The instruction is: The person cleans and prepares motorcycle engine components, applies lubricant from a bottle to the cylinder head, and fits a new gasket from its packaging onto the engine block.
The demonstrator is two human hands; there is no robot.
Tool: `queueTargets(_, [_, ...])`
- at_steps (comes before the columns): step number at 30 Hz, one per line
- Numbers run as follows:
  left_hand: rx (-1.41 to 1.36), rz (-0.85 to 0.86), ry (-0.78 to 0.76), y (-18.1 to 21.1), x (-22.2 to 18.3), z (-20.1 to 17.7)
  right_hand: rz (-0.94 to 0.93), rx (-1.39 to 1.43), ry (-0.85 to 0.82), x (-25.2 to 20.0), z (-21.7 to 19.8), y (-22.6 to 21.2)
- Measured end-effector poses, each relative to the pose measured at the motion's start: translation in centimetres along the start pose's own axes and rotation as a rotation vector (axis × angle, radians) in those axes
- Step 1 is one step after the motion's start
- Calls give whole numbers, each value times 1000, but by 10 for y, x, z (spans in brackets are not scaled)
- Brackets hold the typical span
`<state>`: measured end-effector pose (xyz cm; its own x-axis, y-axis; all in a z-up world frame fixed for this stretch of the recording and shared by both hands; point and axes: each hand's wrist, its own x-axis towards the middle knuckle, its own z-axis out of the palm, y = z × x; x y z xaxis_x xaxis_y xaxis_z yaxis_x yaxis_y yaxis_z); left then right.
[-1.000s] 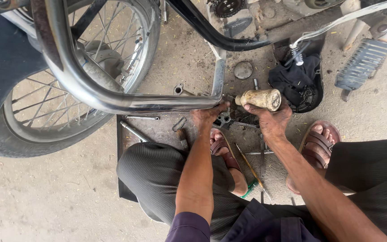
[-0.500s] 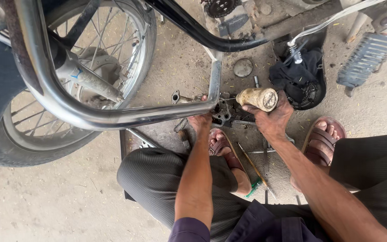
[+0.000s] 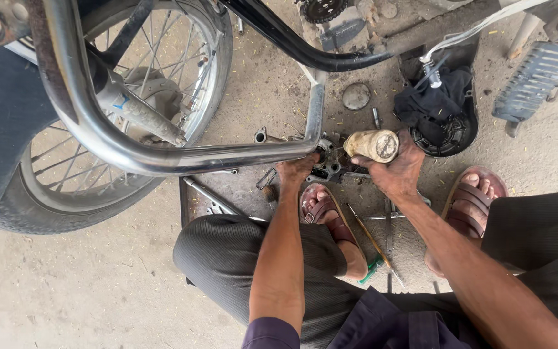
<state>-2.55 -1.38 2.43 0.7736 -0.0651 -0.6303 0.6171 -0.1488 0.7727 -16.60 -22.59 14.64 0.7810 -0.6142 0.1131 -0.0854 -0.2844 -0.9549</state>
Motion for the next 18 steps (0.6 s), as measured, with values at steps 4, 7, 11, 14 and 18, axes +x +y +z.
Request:
queueTargets(4, [858, 353, 93, -23, -4, 7, 127, 56, 16, -4, -2, 3])
queueTargets(7, [964, 390, 142, -32, 13, -3, 49, 212, -11, 1, 4, -1])
queueTargets(11, [1143, -15, -231, -53, 56, -17, 60, 46, -3, -4, -1, 5])
queueTargets(14, [1475, 67, -467, -50, 71, -23, 38, -55, -49, -2, 1, 5])
queueTargets(18, [1284, -18, -318, -30, 45, -20, -22, -131, -96, -4, 1, 4])
